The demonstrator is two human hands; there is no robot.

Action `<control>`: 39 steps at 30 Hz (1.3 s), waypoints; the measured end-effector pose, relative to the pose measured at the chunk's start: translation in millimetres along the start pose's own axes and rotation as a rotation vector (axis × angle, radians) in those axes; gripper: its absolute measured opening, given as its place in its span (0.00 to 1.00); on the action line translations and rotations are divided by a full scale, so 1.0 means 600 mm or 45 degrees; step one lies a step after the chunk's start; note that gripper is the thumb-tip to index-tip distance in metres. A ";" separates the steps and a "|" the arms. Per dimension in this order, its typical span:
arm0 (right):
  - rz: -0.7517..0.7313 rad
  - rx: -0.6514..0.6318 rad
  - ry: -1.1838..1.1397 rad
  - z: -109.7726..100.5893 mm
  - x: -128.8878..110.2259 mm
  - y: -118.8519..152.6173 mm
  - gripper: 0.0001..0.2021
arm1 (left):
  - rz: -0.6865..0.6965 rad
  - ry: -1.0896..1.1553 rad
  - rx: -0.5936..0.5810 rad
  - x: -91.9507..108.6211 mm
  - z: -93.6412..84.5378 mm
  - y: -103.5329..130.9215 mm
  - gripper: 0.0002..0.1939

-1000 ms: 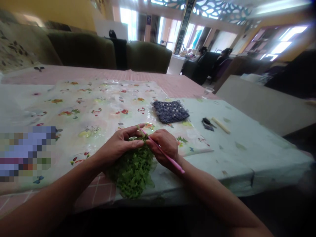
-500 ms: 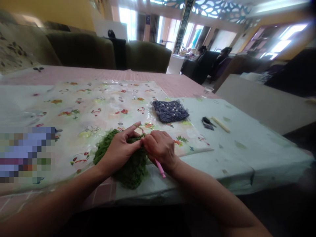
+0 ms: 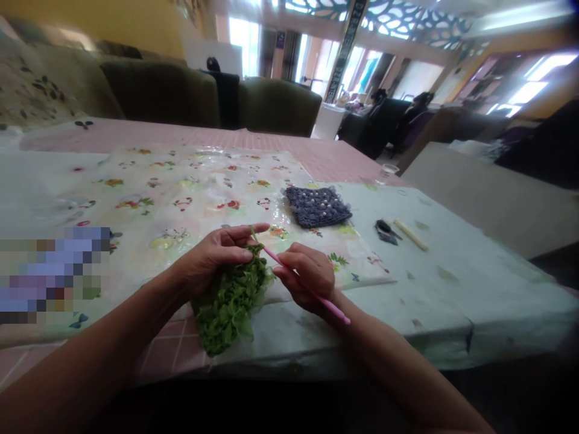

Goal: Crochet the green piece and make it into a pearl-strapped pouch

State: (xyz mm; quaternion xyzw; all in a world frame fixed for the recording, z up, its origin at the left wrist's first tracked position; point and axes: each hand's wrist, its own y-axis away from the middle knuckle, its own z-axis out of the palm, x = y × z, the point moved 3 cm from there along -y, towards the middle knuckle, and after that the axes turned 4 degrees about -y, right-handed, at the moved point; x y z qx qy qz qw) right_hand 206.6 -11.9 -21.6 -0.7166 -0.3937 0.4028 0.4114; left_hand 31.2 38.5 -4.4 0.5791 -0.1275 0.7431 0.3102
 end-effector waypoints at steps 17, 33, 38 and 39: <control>0.141 -0.076 -0.024 -0.002 0.006 -0.008 0.11 | -0.015 -0.360 -0.152 -0.023 0.017 -0.001 0.14; 0.390 -0.318 -0.523 -0.019 0.026 -0.022 0.06 | 0.108 -0.588 0.040 0.024 -0.020 0.002 0.29; 0.381 -0.344 -0.318 -0.018 0.027 -0.022 0.07 | 0.291 -0.881 0.131 0.029 -0.009 0.007 0.20; 0.343 -0.369 -0.264 -0.017 0.027 -0.022 0.08 | 0.360 -0.972 0.163 0.029 -0.005 0.009 0.15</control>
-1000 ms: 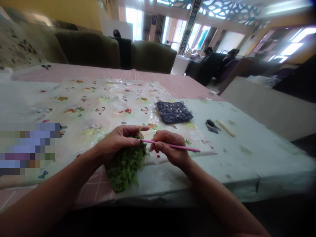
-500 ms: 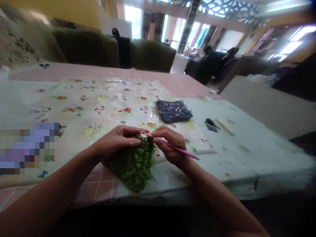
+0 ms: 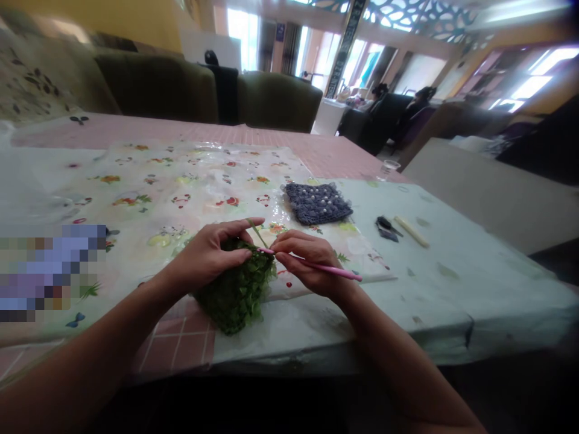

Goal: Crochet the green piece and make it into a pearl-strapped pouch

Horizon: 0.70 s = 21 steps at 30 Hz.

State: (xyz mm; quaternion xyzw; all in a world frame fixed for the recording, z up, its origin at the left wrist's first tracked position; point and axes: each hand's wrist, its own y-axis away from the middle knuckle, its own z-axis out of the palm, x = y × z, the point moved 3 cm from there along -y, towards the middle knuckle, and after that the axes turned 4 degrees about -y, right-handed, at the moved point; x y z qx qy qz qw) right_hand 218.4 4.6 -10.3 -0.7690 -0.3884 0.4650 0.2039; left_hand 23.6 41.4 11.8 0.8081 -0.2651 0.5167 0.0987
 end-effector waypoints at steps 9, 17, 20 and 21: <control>-0.246 0.216 0.950 0.050 -0.012 0.010 0.14 | -0.121 0.177 0.317 -0.005 0.049 0.015 0.30; -0.358 0.374 0.865 0.051 -0.024 0.023 0.10 | -0.576 1.079 -0.137 -0.022 0.069 0.010 0.28; -0.364 0.351 0.590 0.041 -0.018 0.023 0.05 | -0.565 1.137 -0.130 -0.018 0.054 0.006 0.29; -0.325 0.359 0.508 0.038 -0.016 0.023 0.04 | -0.542 1.137 -0.107 -0.018 0.048 0.005 0.30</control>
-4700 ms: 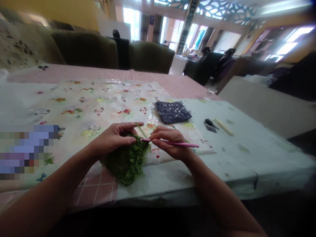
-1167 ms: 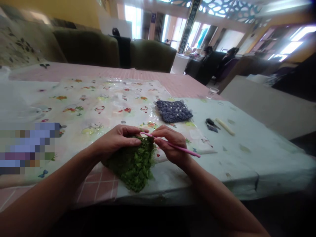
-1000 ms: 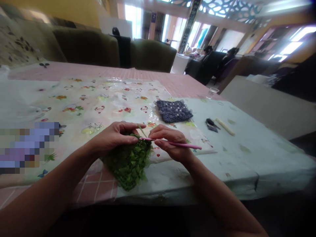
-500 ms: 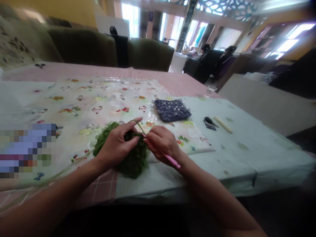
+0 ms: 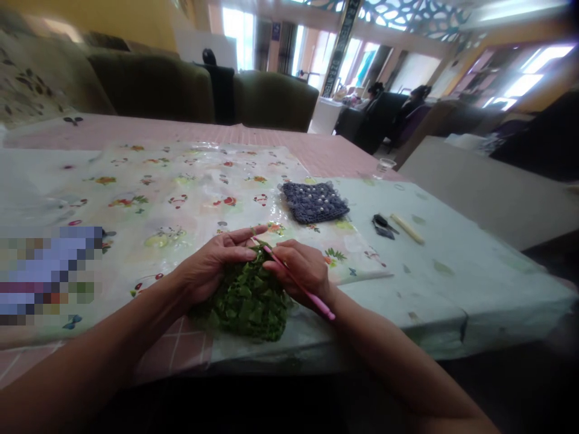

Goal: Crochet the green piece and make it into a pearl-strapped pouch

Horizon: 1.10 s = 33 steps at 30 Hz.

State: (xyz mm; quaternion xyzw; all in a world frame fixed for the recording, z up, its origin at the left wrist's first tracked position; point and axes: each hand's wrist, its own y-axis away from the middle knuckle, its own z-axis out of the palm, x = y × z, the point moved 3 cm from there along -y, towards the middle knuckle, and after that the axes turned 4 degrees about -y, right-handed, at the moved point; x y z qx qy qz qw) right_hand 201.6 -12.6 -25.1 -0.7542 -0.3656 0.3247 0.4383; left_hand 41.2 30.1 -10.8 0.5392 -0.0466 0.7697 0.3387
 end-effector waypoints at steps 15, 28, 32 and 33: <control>0.291 -0.056 -0.490 -0.013 0.017 -0.009 0.08 | 0.186 -0.436 -0.039 0.008 -0.011 0.007 0.20; 0.124 0.048 -0.173 -0.004 0.000 -0.003 0.05 | 0.237 -0.493 0.028 -0.007 0.008 0.006 0.29; 0.189 -0.026 -0.271 0.002 0.005 -0.005 0.09 | 0.260 -0.516 0.072 -0.009 0.009 0.009 0.37; 0.207 -0.043 -0.230 0.004 0.006 -0.004 0.10 | 0.321 -0.589 0.110 -0.007 0.009 0.010 0.36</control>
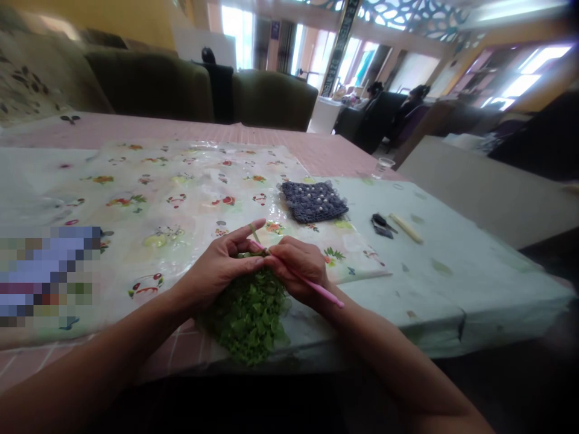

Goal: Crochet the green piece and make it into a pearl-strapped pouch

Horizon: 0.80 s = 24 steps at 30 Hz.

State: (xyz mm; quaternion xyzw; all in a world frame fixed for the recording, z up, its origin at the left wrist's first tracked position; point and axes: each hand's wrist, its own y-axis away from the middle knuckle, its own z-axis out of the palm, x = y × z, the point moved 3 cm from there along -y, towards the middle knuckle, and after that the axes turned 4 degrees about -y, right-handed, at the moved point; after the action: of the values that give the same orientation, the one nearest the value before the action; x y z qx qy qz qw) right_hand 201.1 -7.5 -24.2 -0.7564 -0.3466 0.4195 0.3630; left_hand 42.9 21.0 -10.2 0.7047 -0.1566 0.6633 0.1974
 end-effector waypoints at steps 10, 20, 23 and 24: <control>-0.097 0.003 0.472 0.010 -0.003 0.007 0.15 | 0.099 -0.114 0.143 -0.002 0.008 0.000 0.38; -0.007 0.056 0.783 0.020 -0.020 0.006 0.18 | 0.063 0.001 0.274 -0.008 0.017 0.000 0.30; -0.107 0.090 0.717 0.013 -0.020 0.009 0.14 | -0.168 0.366 0.034 -0.012 0.021 -0.004 0.32; -0.193 0.090 0.661 0.010 -0.020 0.010 0.12 | -0.242 0.441 -0.047 -0.011 0.020 -0.004 0.31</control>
State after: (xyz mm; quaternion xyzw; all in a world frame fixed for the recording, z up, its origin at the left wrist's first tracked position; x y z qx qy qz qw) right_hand 192.3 -18.8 -27.2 -0.7974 -0.2826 0.1950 0.4963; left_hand 54.2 16.8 -17.6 0.5878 -0.0653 0.7501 0.2961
